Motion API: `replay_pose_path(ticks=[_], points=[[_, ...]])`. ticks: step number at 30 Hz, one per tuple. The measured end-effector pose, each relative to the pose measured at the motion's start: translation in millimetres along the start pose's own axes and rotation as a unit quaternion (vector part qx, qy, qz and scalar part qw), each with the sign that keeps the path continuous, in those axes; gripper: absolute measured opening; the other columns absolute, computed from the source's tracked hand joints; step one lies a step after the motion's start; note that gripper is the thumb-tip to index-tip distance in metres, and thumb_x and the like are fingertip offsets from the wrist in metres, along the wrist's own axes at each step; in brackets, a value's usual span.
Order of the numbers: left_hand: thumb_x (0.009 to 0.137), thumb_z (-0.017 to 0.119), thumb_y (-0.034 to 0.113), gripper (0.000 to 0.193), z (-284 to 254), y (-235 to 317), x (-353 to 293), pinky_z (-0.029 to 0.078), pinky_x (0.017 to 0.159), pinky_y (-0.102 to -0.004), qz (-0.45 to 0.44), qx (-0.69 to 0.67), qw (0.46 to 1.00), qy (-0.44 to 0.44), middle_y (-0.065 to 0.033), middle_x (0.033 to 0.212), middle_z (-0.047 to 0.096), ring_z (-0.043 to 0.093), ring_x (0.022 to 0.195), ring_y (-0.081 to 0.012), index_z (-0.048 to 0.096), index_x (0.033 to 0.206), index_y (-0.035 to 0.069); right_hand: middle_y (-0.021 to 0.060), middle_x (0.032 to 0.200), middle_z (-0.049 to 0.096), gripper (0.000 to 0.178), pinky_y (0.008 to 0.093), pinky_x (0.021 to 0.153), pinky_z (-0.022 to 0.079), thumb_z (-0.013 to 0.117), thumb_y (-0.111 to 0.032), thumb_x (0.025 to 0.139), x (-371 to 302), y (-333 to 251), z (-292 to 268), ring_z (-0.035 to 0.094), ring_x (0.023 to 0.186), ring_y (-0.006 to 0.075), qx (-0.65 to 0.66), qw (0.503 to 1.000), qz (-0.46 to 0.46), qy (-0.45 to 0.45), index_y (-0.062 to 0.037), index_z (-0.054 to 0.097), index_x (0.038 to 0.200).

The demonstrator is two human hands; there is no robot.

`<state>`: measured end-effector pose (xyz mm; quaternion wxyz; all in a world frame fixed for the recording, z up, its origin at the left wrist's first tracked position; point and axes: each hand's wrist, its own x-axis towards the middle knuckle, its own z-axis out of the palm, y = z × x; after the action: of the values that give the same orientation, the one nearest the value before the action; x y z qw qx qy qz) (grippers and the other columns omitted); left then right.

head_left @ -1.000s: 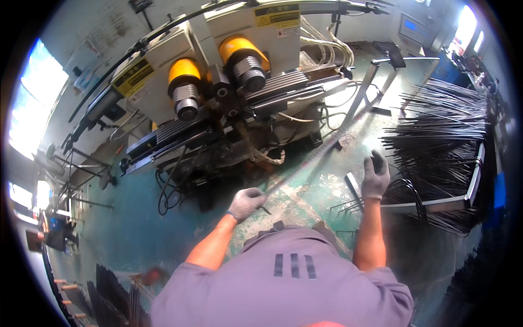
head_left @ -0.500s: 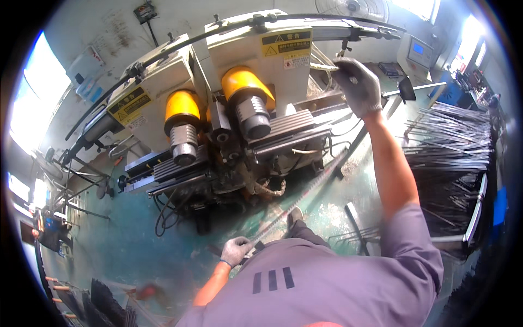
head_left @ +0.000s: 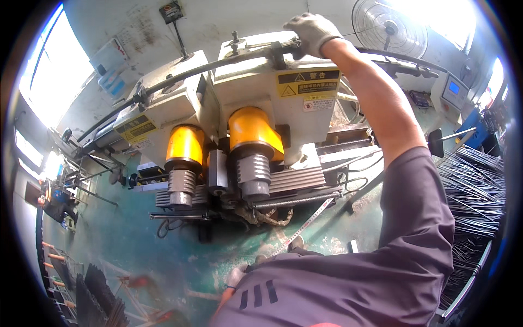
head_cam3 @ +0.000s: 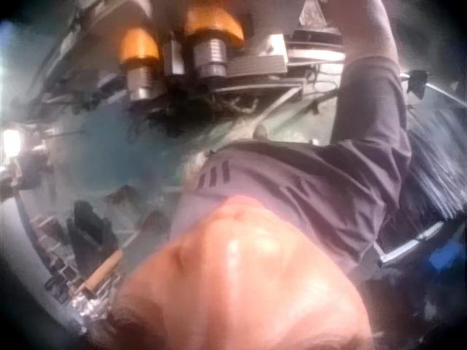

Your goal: The person operates a manual metal bending machine to shape long metal rods into U-shaped frames. They feed the rods into the machine, bend them, and then use a tape measure to verify the dimensions of the finished pieces. The person stacks the completed frames on a wooden pallet nearby.

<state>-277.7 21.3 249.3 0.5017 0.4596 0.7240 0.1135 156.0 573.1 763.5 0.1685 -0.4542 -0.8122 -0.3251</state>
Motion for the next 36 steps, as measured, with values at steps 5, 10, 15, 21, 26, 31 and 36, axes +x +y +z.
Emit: replay_pose_path(ticks=[5, 10, 15, 21, 26, 31, 36], points=[[0.092, 0.081, 0.05, 0.048, 1, -15, 24, 0.059, 0.093, -0.044, 0.007, -0.014, 1.0, -0.008, -0.0162, 0.116, 0.083, 0.079, 0.111, -0.035, 0.082, 0.124, 0.014, 0.0129, 0.137, 0.077, 0.054, 0.0451, 0.103, 0.061, 0.078, -0.041, 0.102, 4, 37, -23, 0.075, 0.122, 0.0311, 0.167, 0.947, 0.274, -0.005, -0.0181, 0.067, 0.15], [0.094, 0.079, 0.048, 0.048, -19, -11, 60, 0.059, 0.094, -0.0439, 0.068, 0.074, 0.995, -0.017, -0.0161, 0.12, 0.083, 0.079, 0.112, -0.0361, 0.082, 0.128, 0.013, 0.0154, 0.134, 0.076, 0.064, 0.0466, 0.107, 0.06, 0.09, -0.044, 0.089, 2, 1, -8, 0.073, 0.124, 0.0364, 0.049, 0.994, 0.058, -0.082, -0.0195, 0.071, 0.144], [0.095, 0.077, 0.045, 0.045, -56, 26, 48, 0.059, 0.094, -0.0445, 0.056, 0.114, 0.992, 0.011, -0.0155, 0.122, 0.082, 0.078, 0.115, -0.0372, 0.081, 0.128, 0.014, 0.0179, 0.125, 0.08, 0.044, 0.0475, 0.096, 0.062, 0.087, -0.035, 0.094, 21, 22, -12, 0.077, 0.113, 0.0358, 0.1, 0.973, 0.192, 0.08, -0.0106, 0.077, 0.128], [0.096, 0.076, 0.044, 0.043, -41, -54, 101, 0.059, 0.095, -0.045, 0.082, 0.113, 0.99, -0.006, -0.0151, 0.121, 0.081, 0.077, 0.115, -0.0365, 0.081, 0.128, 0.015, 0.0111, 0.112, 0.082, 0.019, 0.051, 0.092, 0.064, 0.07, -0.027, 0.105, 19, 20, 3, 0.079, 0.106, 0.0367, -0.022, 0.97, 0.188, 0.151, -0.0169, 0.08, 0.117], [0.094, 0.077, 0.047, 0.046, -25, -102, 125, 0.059, 0.094, -0.0468, 0.109, 0.086, 0.99, 0.004, -0.0163, 0.12, 0.081, 0.076, 0.115, -0.0385, 0.081, 0.127, 0.015, 0.0136, 0.115, 0.081, 0.023, 0.048, 0.095, 0.061, 0.064, -0.028, 0.108, 38, -1, -9, 0.076, 0.109, 0.0383, 0.123, 0.987, 0.102, 0.019, -0.0162, 0.078, 0.123], [0.095, 0.077, 0.048, 0.047, -37, -4, 70, 0.059, 0.094, -0.0453, 0.054, 0.1, 0.993, 0.015, -0.0177, 0.119, 0.081, 0.076, 0.114, -0.0391, 0.08, 0.129, 0.016, 0.01, 0.156, 0.064, 0.035, 0.0454, 0.119, 0.051, 0.066, -0.037, 0.106, 33, -58, -23, 0.062, 0.14, 0.0366, 0.083, 0.968, 0.032, -0.235, -0.0176, 0.078, 0.133], [0.096, 0.076, 0.051, 0.049, -27, -56, 97, 0.06, 0.093, -0.0443, 0.055, 0.017, 0.998, 0.008, -0.019, 0.117, 0.081, 0.077, 0.112, -0.0402, 0.08, 0.128, 0.015, 0.0076, 0.091, 0.076, 0.054, 0.037, 0.086, 0.055, 0.07, -0.061, 0.104, 43, -41, -52, 0.066, 0.087, 0.0186, 0.426, 0.889, 0.157, -0.054, -0.0099, 0.087, 0.114]])
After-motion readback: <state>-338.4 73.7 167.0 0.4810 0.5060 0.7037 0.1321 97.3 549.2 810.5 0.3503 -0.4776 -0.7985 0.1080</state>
